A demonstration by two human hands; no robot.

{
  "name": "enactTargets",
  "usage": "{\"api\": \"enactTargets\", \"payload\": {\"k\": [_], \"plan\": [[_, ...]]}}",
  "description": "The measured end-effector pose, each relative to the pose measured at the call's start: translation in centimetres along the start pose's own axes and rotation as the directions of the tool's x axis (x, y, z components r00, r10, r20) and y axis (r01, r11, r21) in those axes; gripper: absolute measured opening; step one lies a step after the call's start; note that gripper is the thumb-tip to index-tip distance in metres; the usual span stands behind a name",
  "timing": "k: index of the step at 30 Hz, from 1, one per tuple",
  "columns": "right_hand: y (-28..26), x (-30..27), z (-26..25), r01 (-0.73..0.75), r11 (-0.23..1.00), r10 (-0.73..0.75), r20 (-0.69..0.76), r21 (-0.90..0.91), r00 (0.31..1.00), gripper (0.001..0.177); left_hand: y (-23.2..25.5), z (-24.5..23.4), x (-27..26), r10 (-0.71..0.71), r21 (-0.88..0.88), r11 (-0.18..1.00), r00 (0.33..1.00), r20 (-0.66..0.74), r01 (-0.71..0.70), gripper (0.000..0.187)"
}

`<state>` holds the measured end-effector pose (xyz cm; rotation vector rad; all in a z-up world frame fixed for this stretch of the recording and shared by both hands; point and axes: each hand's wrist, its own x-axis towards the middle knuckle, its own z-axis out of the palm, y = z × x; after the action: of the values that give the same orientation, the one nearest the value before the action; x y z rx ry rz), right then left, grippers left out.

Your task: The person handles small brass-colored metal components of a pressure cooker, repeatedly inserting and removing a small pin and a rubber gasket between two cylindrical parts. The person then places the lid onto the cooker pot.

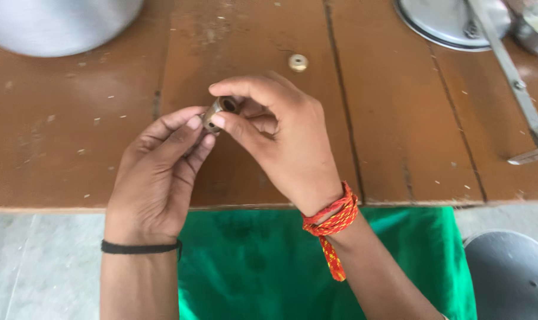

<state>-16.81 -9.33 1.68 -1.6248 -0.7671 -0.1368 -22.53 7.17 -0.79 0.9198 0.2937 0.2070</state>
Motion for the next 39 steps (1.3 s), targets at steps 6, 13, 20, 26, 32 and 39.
{"api": "enactTargets", "payload": {"k": [6, 13, 20, 26, 32, 39], "plan": [[-0.6, 0.8, 5.1, -0.034, 0.998, 0.028, 0.112, 0.056, 0.993, 0.029, 2.7, -5.1, -1.4, 0.109, -0.043, 0.993, 0.989, -0.101, -0.114, 0.015], [-0.8, 1.2, 8.4, -0.045, 0.992, 0.021, 0.194, 0.118, 0.981, 0.027, 3.7, -8.8, -2.7, 0.143, -0.078, 0.984, 0.975, -0.172, -0.158, 0.014], [-0.6, 1.7, 6.5, -0.002, 0.985, -0.03, 0.185, 0.173, 0.982, 0.027, 2.4, -7.2, -1.5, 0.144, -0.145, 0.976, 0.983, -0.117, -0.16, 0.015], [1.4, 4.2, -1.1, 0.172, 0.973, -0.151, 0.135, -0.157, 0.979, 0.025, -0.1, -2.9, 2.6, 0.119, -0.207, 0.973, 0.99, 0.078, -0.1, 0.016], [4.8, 8.1, -8.5, 0.103, 0.986, -0.107, -0.027, -0.133, 0.994, 0.019, -3.7, 3.8, 9.9, 0.012, -0.21, 0.977, 0.977, 0.214, 0.034, 0.015], [9.6, 10.3, -14.5, 0.276, 0.697, -0.452, -0.107, -0.661, 0.886, 0.012, -6.9, 12.9, 18.8, -0.026, -0.109, 0.993, 0.968, 0.25, 0.054, 0.011]]}}
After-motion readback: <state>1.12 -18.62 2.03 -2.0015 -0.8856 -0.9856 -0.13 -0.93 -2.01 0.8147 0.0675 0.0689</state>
